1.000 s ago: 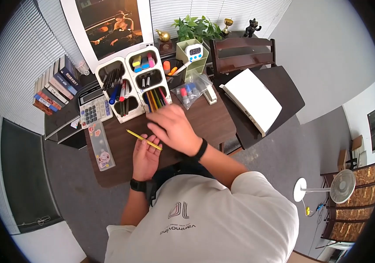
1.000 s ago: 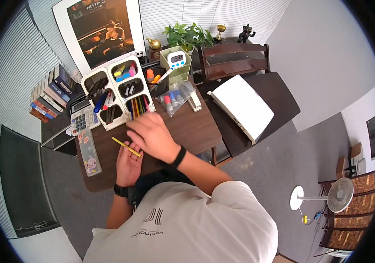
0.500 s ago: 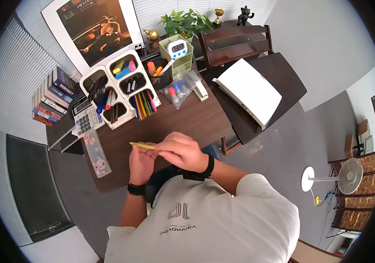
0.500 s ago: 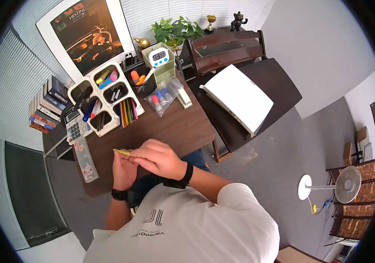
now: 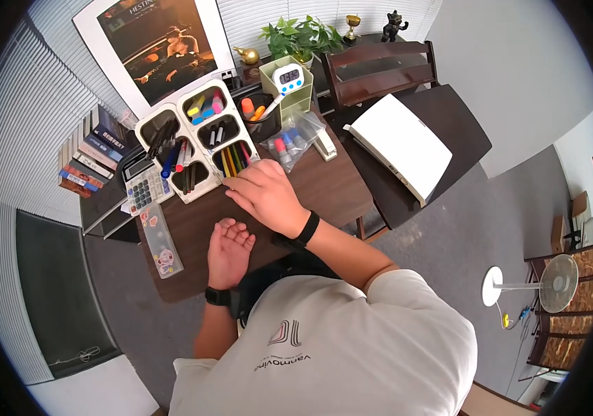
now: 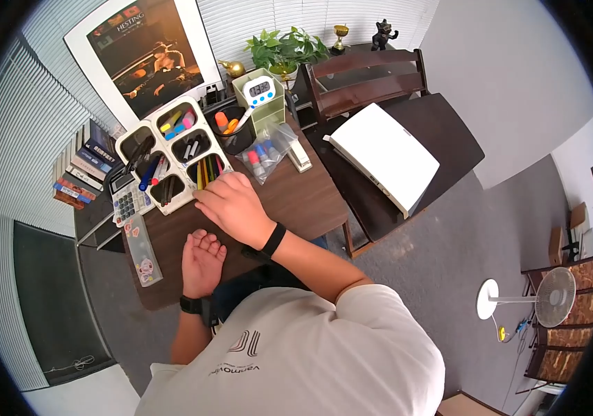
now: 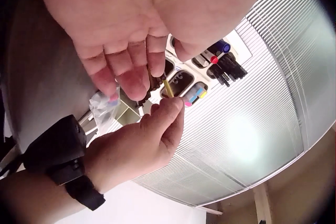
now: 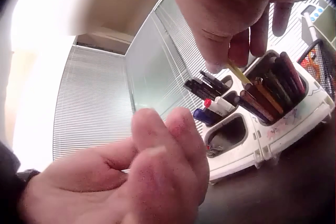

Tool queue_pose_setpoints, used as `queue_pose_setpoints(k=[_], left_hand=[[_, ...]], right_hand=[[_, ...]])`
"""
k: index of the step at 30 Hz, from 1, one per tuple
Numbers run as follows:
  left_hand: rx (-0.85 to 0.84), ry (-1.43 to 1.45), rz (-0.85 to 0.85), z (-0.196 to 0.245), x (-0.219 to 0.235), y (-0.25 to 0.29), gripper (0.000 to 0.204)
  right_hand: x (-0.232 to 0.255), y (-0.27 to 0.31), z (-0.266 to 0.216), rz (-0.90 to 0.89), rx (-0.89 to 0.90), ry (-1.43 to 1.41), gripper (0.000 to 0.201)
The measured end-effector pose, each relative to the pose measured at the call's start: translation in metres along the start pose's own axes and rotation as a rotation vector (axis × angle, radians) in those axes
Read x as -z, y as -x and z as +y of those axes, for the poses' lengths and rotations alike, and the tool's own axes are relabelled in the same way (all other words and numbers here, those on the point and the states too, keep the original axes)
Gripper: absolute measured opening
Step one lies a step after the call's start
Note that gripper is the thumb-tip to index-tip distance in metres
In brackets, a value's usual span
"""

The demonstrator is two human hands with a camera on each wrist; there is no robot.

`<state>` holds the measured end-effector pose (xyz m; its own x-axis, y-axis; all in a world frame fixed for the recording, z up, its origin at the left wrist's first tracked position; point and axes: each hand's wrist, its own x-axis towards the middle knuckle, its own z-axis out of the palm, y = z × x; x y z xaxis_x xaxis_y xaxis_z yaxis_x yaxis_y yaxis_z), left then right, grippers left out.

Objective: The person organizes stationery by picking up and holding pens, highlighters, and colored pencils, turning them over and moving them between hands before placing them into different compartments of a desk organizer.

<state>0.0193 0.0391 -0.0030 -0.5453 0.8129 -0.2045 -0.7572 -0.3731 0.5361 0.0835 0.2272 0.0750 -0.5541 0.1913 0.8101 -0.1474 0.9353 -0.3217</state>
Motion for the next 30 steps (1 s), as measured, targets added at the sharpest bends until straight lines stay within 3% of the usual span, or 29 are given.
queue_pose_setpoints(k=[8, 15, 17, 19, 21, 22, 24, 26, 30], left_hand=[[0.009, 0.011, -0.021, 0.0, 0.0, 0.0, 0.031], [0.024, 0.028, -0.03, 0.001, -0.002, 0.001, 0.03], [0.009, 0.01, -0.033, -0.001, -0.001, 0.001, 0.031], [-0.006, -0.011, -0.04, 0.0, 0.0, -0.001, 0.031], [0.057, -0.051, 0.029, 0.004, 0.004, -0.009, 0.048], [0.058, -0.057, 0.029, 0.013, -0.009, -0.015, 0.048], [0.24, 0.017, 0.067, 0.031, -0.037, -0.037, 0.072], [0.314, 0.046, 0.032, 0.039, -0.049, -0.064, 0.087], [0.403, 0.162, 0.005, 0.037, -0.058, -0.108, 0.079]], right_hand=[[-0.01, -0.003, 0.003, -0.039, -0.036, -0.008, 0.026], [0.01, 0.009, 0.008, 0.015, -0.059, -0.158, 0.025], [0.013, 0.019, 0.013, 0.089, -0.263, -0.235, 0.025], [0.014, 0.028, 0.017, 0.115, -0.355, -0.259, 0.024], [0.018, 0.037, 0.017, 0.108, -0.553, -0.411, 0.025], [0.017, 0.042, 0.02, 0.113, -0.555, -0.414, 0.025], [0.012, 0.06, 0.026, 0.149, -0.736, -0.618, 0.028], [0.012, 0.071, 0.028, 0.148, -0.793, -0.673, 0.028], [0.02, 0.085, 0.029, 0.089, -0.849, -0.776, 0.031]])
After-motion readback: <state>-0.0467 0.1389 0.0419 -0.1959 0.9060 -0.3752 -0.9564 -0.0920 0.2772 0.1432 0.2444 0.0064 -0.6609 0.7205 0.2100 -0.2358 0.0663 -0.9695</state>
